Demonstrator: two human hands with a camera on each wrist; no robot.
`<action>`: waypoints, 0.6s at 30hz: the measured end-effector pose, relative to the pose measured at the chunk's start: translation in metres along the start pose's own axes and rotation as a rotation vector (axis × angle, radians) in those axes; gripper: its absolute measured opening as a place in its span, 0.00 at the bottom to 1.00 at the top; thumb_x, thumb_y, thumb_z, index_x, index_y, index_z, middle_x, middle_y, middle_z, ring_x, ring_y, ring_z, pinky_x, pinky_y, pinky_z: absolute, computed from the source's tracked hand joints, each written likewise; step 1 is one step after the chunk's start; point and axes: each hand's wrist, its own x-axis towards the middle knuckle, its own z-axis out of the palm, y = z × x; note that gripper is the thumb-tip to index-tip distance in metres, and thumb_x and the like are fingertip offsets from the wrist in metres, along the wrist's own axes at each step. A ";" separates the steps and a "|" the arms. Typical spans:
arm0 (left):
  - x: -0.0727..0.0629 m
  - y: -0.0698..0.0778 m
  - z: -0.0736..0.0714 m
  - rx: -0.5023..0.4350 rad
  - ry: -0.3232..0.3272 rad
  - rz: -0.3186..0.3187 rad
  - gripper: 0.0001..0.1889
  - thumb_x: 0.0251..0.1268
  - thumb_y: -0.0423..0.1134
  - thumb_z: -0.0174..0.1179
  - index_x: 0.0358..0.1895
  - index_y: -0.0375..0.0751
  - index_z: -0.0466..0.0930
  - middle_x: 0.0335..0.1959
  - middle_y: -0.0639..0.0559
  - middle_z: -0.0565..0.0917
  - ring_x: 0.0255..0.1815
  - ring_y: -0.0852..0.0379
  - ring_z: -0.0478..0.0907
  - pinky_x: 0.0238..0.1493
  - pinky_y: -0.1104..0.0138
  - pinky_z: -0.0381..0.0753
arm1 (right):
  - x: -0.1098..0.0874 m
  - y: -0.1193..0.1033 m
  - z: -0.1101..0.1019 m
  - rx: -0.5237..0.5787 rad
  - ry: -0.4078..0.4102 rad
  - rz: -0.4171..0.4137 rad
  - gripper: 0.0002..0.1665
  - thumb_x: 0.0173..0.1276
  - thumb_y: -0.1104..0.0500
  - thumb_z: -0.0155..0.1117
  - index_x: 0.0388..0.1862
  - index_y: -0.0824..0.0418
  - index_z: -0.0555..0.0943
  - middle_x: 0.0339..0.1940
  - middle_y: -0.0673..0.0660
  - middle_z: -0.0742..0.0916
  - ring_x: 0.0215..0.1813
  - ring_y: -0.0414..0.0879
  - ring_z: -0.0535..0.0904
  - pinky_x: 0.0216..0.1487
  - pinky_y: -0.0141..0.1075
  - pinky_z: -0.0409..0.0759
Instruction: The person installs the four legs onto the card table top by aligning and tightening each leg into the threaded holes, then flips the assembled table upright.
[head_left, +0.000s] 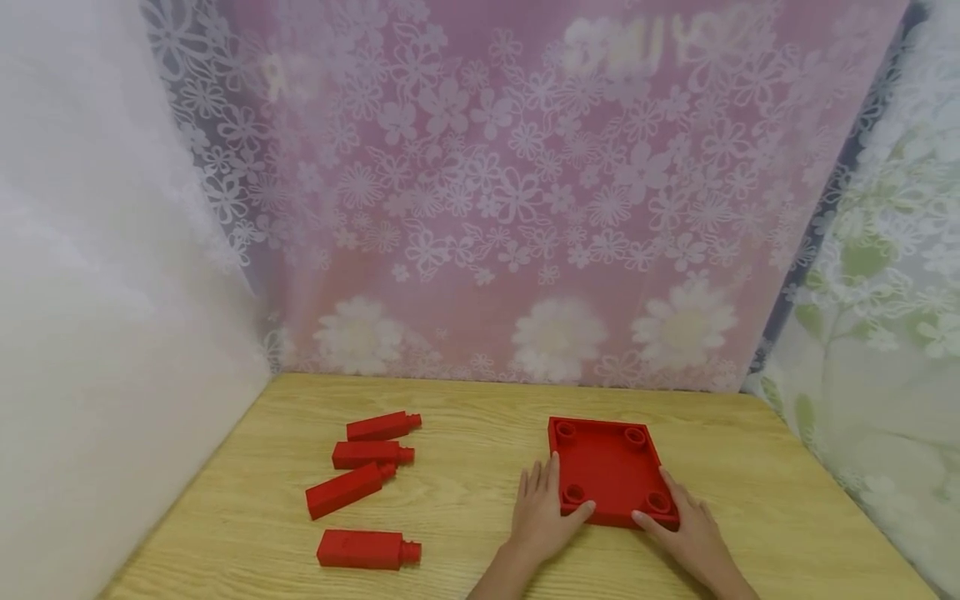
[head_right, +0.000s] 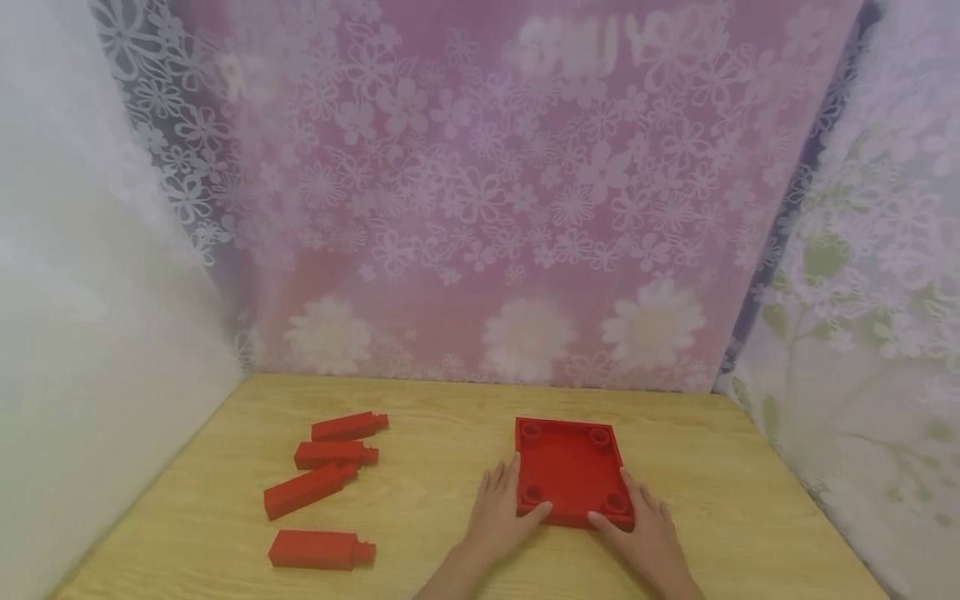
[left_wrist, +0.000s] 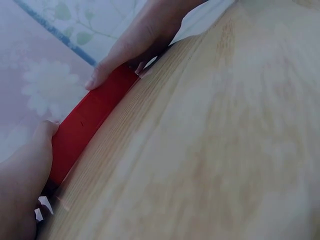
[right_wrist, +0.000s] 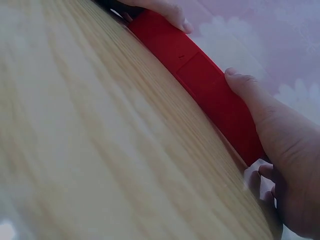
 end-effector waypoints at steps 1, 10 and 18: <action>0.000 0.000 0.000 -0.002 0.000 0.001 0.47 0.58 0.72 0.40 0.72 0.41 0.46 0.69 0.48 0.58 0.70 0.48 0.48 0.67 0.56 0.41 | 0.000 0.000 0.000 0.006 0.000 0.000 0.54 0.59 0.37 0.60 0.71 0.68 0.51 0.64 0.78 0.60 0.61 0.76 0.54 0.57 0.67 0.44; -0.001 0.001 -0.004 -0.034 -0.013 -0.006 0.47 0.58 0.71 0.42 0.72 0.41 0.46 0.69 0.48 0.57 0.70 0.48 0.48 0.67 0.55 0.42 | -0.001 -0.005 0.000 0.016 0.008 -0.009 0.54 0.59 0.37 0.61 0.70 0.69 0.52 0.64 0.77 0.61 0.62 0.74 0.57 0.58 0.66 0.44; -0.007 -0.006 -0.009 -0.017 -0.003 -0.005 0.48 0.58 0.71 0.42 0.72 0.40 0.46 0.69 0.48 0.58 0.70 0.48 0.48 0.67 0.54 0.43 | -0.001 -0.013 0.005 0.041 -0.012 0.004 0.56 0.58 0.34 0.59 0.70 0.70 0.52 0.64 0.77 0.61 0.63 0.72 0.55 0.59 0.65 0.41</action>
